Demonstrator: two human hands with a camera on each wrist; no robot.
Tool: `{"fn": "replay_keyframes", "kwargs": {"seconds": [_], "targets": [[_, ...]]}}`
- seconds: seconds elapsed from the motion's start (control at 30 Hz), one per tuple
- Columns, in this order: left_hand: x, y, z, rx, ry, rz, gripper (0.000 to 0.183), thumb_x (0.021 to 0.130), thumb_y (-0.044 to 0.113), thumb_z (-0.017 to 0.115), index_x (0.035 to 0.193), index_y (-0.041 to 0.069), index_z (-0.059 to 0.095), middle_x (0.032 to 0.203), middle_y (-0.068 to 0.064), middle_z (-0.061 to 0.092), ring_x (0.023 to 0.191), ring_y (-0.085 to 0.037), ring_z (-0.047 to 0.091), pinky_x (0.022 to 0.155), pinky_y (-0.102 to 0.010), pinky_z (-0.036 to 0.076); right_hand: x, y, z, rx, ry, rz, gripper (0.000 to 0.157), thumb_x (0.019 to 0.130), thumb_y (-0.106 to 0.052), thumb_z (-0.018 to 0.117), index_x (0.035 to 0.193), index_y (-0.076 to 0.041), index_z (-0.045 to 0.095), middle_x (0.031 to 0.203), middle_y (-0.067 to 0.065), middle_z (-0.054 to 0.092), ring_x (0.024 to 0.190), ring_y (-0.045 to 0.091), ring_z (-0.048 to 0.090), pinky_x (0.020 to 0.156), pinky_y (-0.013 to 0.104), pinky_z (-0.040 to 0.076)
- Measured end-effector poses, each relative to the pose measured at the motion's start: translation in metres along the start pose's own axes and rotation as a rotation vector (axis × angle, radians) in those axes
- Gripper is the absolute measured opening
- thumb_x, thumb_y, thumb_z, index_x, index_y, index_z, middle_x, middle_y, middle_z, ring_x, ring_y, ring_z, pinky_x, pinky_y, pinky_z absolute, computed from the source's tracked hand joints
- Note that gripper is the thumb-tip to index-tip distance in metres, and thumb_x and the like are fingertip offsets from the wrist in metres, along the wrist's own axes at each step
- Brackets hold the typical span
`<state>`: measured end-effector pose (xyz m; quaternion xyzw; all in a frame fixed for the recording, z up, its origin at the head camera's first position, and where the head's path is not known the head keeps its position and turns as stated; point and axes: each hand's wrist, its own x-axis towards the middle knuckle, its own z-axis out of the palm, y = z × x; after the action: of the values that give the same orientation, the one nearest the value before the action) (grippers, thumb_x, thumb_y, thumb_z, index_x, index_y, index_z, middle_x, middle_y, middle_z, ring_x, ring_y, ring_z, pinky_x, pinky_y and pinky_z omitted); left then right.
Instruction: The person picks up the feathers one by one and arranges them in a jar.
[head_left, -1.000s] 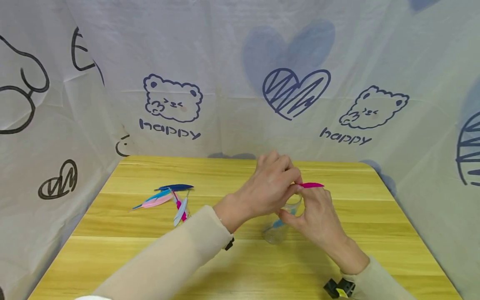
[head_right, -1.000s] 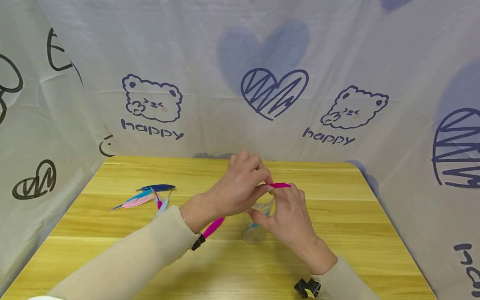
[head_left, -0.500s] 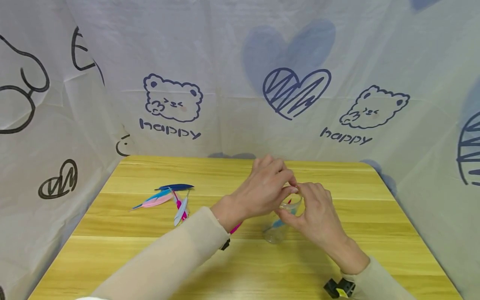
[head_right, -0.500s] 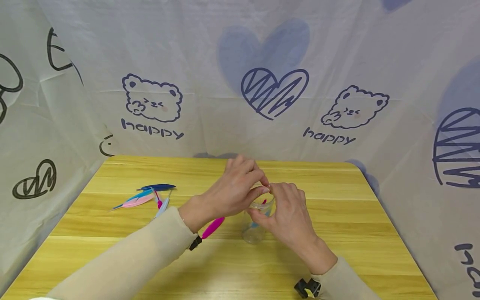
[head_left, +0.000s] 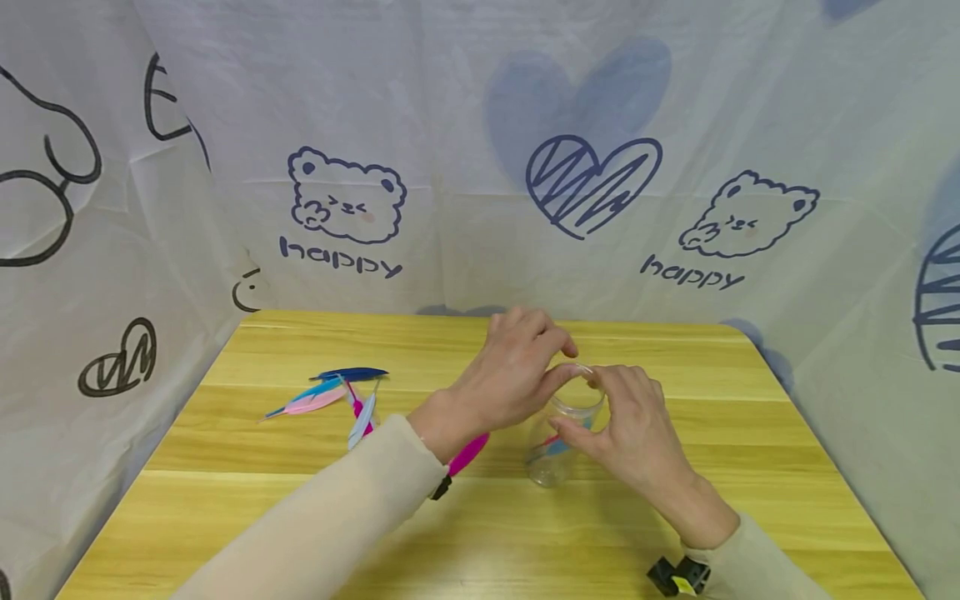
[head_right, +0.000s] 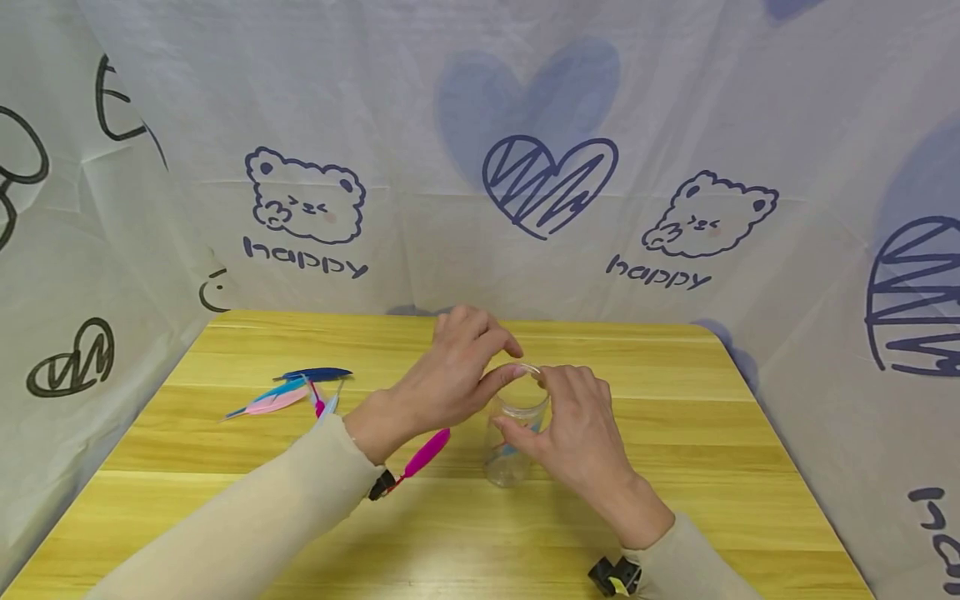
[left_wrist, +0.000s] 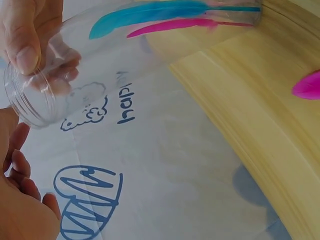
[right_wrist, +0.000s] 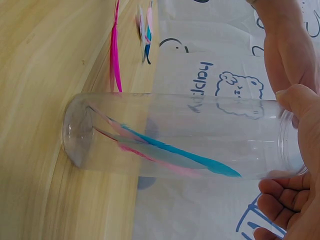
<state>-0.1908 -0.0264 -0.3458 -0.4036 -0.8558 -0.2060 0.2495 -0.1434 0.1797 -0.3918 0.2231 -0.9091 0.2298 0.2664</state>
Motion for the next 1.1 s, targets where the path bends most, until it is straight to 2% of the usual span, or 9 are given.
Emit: {"fn": "replay_keyframes", "kwargs": {"seconds": [0.23, 0.33, 0.43, 0.67, 0.83, 1.0, 1.1], "targets": [[-0.020, -0.013, -0.004, 0.075, 0.084, -0.030, 0.024, 0.104, 0.030, 0.069, 0.120, 0.013, 0.067, 0.111, -0.005, 0.061, 0.102, -0.027, 0.049, 0.090, -0.043, 0.042, 0.000, 0.000, 0.000, -0.002, 0.002, 0.005, 0.059, 0.076, -0.043, 0.091, 0.113, -0.005, 0.064, 0.102, 0.010, 0.067, 0.098, 0.033, 0.061, 0.084, 0.051, 0.044], [-0.034, -0.019, -0.002, 0.105, 0.089, -0.041, 0.021, 0.103, 0.023, 0.067, 0.121, 0.011, 0.067, 0.111, -0.006, 0.060, 0.103, -0.028, 0.050, 0.093, -0.044, 0.043, 0.001, 0.000, 0.000, 0.002, -0.002, 0.015, 0.060, 0.076, -0.042, 0.091, 0.113, -0.005, 0.064, 0.103, 0.011, 0.067, 0.098, 0.033, 0.061, 0.085, 0.051, 0.044], [-0.050, -0.025, 0.001, 0.114, 0.064, -0.057, 0.021, 0.103, 0.017, 0.066, 0.123, 0.010, 0.066, 0.112, -0.007, 0.061, 0.105, -0.028, 0.052, 0.094, -0.043, 0.045, 0.000, -0.001, 0.000, 0.004, -0.006, 0.021, 0.060, 0.075, -0.042, 0.091, 0.114, -0.005, 0.064, 0.103, 0.011, 0.067, 0.099, 0.033, 0.061, 0.085, 0.052, 0.044], [-0.086, -0.034, 0.006, 0.150, -0.049, -0.053, 0.026, 0.099, 0.011, 0.069, 0.125, 0.007, 0.067, 0.119, -0.010, 0.064, 0.111, -0.029, 0.058, 0.099, -0.042, 0.051, 0.000, 0.000, 0.000, 0.010, -0.010, 0.027, 0.061, 0.075, -0.041, 0.092, 0.115, -0.005, 0.064, 0.104, 0.012, 0.068, 0.100, 0.034, 0.061, 0.087, 0.052, 0.044], [-0.106, -0.036, 0.008, 0.171, -0.142, -0.042, 0.032, 0.098, 0.015, 0.071, 0.128, 0.004, 0.067, 0.124, -0.012, 0.066, 0.115, -0.029, 0.061, 0.103, -0.041, 0.054, -0.001, -0.001, 0.000, 0.013, -0.020, 0.034, 0.062, 0.075, -0.041, 0.092, 0.116, -0.004, 0.064, 0.105, 0.012, 0.068, 0.101, 0.033, 0.061, 0.088, 0.052, 0.044], [-0.125, -0.037, 0.011, 0.164, -0.271, -0.075, 0.039, 0.100, 0.021, 0.071, 0.133, 0.001, 0.064, 0.131, -0.014, 0.065, 0.123, -0.031, 0.061, 0.107, -0.043, 0.053, 0.000, -0.001, -0.001, 0.012, -0.024, 0.035, 0.061, 0.075, -0.042, 0.091, 0.115, -0.004, 0.064, 0.105, 0.012, 0.067, 0.101, 0.034, 0.061, 0.087, 0.052, 0.044], [-0.134, -0.035, 0.013, 0.141, -0.376, -0.087, 0.046, 0.102, 0.028, 0.070, 0.137, -0.001, 0.061, 0.136, -0.016, 0.063, 0.130, -0.033, 0.059, 0.111, -0.045, 0.050, 0.000, -0.001, -0.001, 0.010, -0.031, 0.039, 0.061, 0.075, -0.042, 0.090, 0.115, -0.004, 0.064, 0.105, 0.013, 0.067, 0.101, 0.034, 0.061, 0.088, 0.052, 0.044]]}}
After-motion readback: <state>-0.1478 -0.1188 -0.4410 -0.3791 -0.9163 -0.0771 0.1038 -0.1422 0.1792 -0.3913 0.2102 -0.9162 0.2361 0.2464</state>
